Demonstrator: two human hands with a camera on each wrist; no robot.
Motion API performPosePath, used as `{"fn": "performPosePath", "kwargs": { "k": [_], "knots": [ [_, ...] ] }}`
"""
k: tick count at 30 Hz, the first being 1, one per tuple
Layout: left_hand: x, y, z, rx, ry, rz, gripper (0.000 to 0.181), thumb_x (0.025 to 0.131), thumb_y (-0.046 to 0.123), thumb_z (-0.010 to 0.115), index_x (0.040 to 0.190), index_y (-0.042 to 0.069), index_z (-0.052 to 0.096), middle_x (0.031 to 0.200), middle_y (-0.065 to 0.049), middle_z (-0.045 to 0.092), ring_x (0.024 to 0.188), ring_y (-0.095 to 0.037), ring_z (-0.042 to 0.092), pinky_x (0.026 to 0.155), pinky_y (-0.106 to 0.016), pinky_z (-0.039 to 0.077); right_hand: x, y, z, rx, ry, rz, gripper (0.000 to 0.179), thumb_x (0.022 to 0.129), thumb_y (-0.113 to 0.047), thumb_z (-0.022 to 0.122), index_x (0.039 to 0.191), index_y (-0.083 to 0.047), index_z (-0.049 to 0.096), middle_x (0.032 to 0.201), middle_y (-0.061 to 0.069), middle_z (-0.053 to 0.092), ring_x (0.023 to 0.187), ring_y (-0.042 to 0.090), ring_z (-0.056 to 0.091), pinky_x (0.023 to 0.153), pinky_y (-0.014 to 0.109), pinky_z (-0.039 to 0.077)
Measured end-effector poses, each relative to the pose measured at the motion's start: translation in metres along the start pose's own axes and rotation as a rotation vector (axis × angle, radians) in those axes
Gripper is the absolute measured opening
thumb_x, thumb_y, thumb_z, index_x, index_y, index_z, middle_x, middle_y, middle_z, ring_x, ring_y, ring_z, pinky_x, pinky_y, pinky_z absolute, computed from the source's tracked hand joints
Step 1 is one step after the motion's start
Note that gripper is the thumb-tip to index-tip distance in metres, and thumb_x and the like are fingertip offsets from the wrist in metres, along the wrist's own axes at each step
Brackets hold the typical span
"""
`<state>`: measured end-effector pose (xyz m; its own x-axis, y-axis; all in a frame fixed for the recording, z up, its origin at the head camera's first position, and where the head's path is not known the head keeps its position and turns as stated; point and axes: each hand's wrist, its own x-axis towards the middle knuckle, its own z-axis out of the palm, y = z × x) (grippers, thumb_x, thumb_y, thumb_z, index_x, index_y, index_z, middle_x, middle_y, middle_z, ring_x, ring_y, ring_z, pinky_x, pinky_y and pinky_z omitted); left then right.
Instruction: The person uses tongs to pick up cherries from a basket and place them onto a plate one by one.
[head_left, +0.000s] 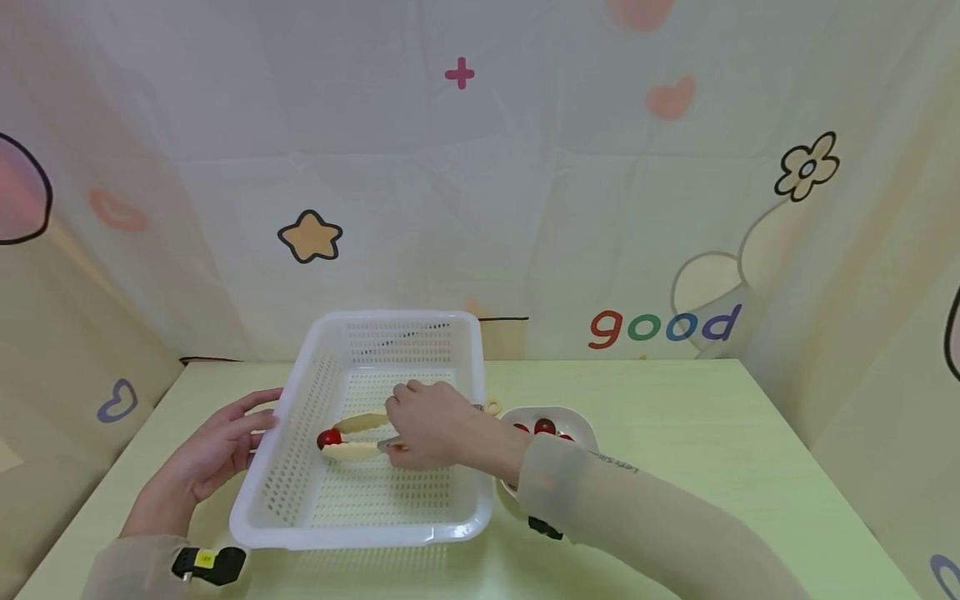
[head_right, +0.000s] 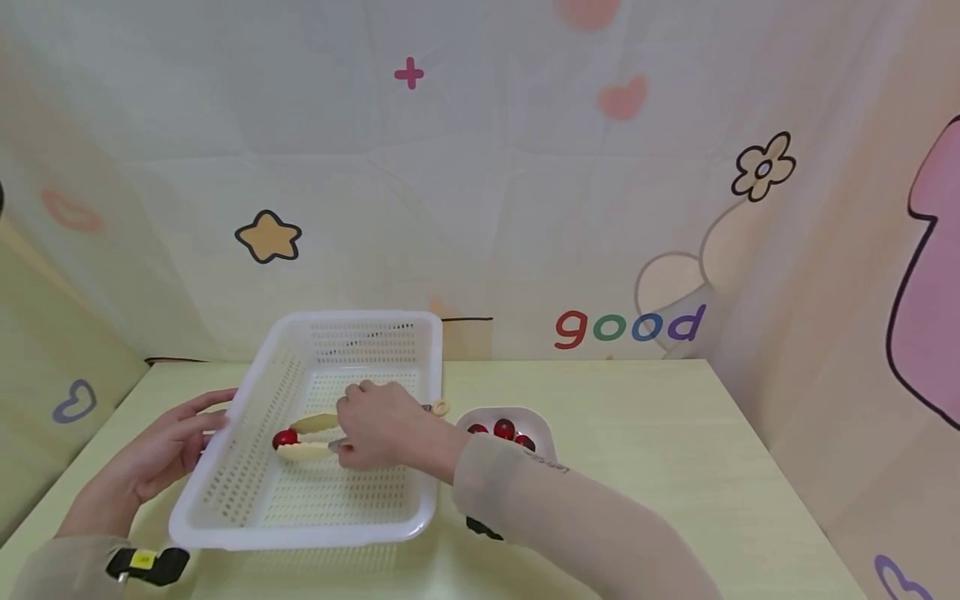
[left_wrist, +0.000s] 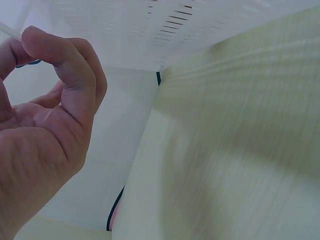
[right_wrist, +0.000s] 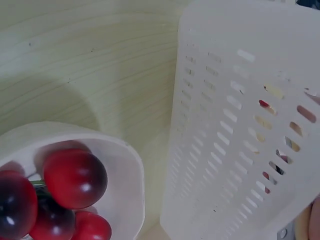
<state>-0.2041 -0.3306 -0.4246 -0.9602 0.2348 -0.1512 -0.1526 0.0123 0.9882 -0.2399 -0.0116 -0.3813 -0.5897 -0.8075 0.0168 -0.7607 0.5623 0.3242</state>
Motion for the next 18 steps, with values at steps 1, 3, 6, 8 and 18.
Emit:
{"fn": "performPosePath", "kwargs": {
  "k": [1, 3, 6, 8, 18],
  "knots": [
    [0.0, 0.0, 0.0, 0.001, -0.001, 0.002, 0.033, 0.108, 0.019, 0.053, 0.14, 0.026, 0.046, 0.118, 0.003, 0.068, 0.099, -0.027, 0.073, 0.085, -0.045, 0.059, -0.002, 0.001, 0.0, 0.009, 0.007, 0.0, 0.038, 0.097, -0.052, 0.053, 0.098, -0.015, 0.063, 0.09, -0.005, 0.056, 0.075, 0.011, 0.05, 0.05, 0.024, 0.045],
    [0.0, -0.001, 0.001, -0.008, -0.009, 0.005, 0.03, 0.108, 0.018, 0.052, 0.137, 0.027, 0.049, 0.117, 0.002, 0.069, 0.098, -0.027, 0.073, 0.084, -0.045, 0.06, -0.005, 0.002, -0.001, 0.029, 0.024, -0.001, 0.038, 0.096, -0.051, 0.054, 0.099, -0.015, 0.064, 0.091, -0.004, 0.057, 0.075, 0.011, 0.05, 0.049, 0.024, 0.044],
    [0.001, -0.001, 0.0, -0.03, -0.022, 0.006, 0.027, 0.109, 0.016, 0.05, 0.133, 0.028, 0.051, 0.115, 0.0, 0.07, 0.096, -0.025, 0.074, 0.082, -0.044, 0.06, -0.008, 0.002, -0.002, 0.045, 0.045, -0.01, 0.039, 0.096, -0.051, 0.055, 0.102, -0.014, 0.065, 0.092, -0.005, 0.057, 0.076, 0.01, 0.049, 0.048, 0.023, 0.042],
    [0.001, 0.0, 0.0, -0.042, -0.028, 0.004, 0.026, 0.109, 0.015, 0.05, 0.131, 0.028, 0.052, 0.113, 0.0, 0.07, 0.095, -0.025, 0.074, 0.081, -0.043, 0.061, -0.009, 0.002, -0.003, 0.046, 0.058, -0.019, 0.039, 0.095, -0.051, 0.055, 0.103, -0.013, 0.064, 0.091, -0.005, 0.056, 0.075, 0.01, 0.049, 0.048, 0.022, 0.042],
    [0.001, 0.002, 0.002, -0.037, -0.023, 0.003, 0.026, 0.108, 0.016, 0.05, 0.131, 0.028, 0.051, 0.113, 0.0, 0.07, 0.095, -0.024, 0.073, 0.082, -0.043, 0.06, -0.016, 0.006, -0.008, 0.033, 0.051, -0.005, 0.044, 0.095, -0.052, 0.054, 0.113, -0.012, 0.065, 0.1, -0.003, 0.06, 0.082, 0.011, 0.052, 0.052, 0.023, 0.046]
  ]
}}
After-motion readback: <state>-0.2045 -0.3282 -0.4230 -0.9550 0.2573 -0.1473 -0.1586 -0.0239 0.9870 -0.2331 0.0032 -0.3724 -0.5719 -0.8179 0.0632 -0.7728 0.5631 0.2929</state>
